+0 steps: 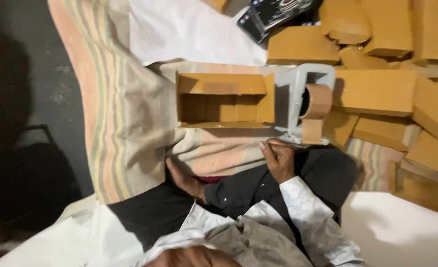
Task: The person places small black packages into open cardboard boxes, closes the flaps, and seals them with packing tape using a tape dispenser. The person repeats this process for multiple boxes.
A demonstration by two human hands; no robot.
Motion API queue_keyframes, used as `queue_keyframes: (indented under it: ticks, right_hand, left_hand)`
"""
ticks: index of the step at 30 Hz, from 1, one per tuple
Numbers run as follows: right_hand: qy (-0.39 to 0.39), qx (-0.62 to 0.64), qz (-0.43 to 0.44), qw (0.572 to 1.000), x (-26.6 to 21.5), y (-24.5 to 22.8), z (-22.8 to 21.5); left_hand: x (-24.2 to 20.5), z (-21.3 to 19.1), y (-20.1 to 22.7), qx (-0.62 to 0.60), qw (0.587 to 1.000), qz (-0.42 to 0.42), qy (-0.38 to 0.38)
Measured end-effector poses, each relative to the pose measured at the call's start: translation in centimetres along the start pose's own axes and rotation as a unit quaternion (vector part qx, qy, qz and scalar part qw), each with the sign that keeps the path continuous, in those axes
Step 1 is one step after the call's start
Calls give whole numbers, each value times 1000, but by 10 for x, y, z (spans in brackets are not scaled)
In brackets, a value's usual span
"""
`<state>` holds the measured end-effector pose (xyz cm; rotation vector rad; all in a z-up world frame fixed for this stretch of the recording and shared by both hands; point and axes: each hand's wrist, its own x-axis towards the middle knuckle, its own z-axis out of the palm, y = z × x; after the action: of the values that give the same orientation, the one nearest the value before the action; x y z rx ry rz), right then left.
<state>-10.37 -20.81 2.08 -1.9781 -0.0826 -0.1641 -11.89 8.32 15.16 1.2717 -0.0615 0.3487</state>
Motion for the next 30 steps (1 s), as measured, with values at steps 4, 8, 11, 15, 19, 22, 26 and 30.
queue_keyframes:
  ticks: [4,8,11,15,19,22,26,30]
  right_hand:
    - [-1,-17,-16,1000,-3,7,2]
    - [0,-17,-25,1000,-1,1,3]
    - [-16,-42,5,999,0,-16,-1]
    - [-70,-12,-130,989,16,-47,-30]
    - [-83,-152,-238,956,90,-49,-89]
    - [-101,-295,-243,918,195,-24,-112]
    - [-186,-364,-219,886,291,36,-113]
    - [-253,-442,-294,809,336,109,-103]
  left_hand:
    - [-2,-5,18,62,998,-6,-1]
    - [-7,0,26,96,995,-12,-14]
    - [-7,1,33,117,993,-11,-27]
    - [3,2,34,144,989,-2,-44]
    - [6,3,27,178,981,-18,-69]
    - [18,7,13,204,975,-11,-86]
    - [36,16,4,238,964,-3,-119]
    - [59,26,-6,268,951,8,-155]
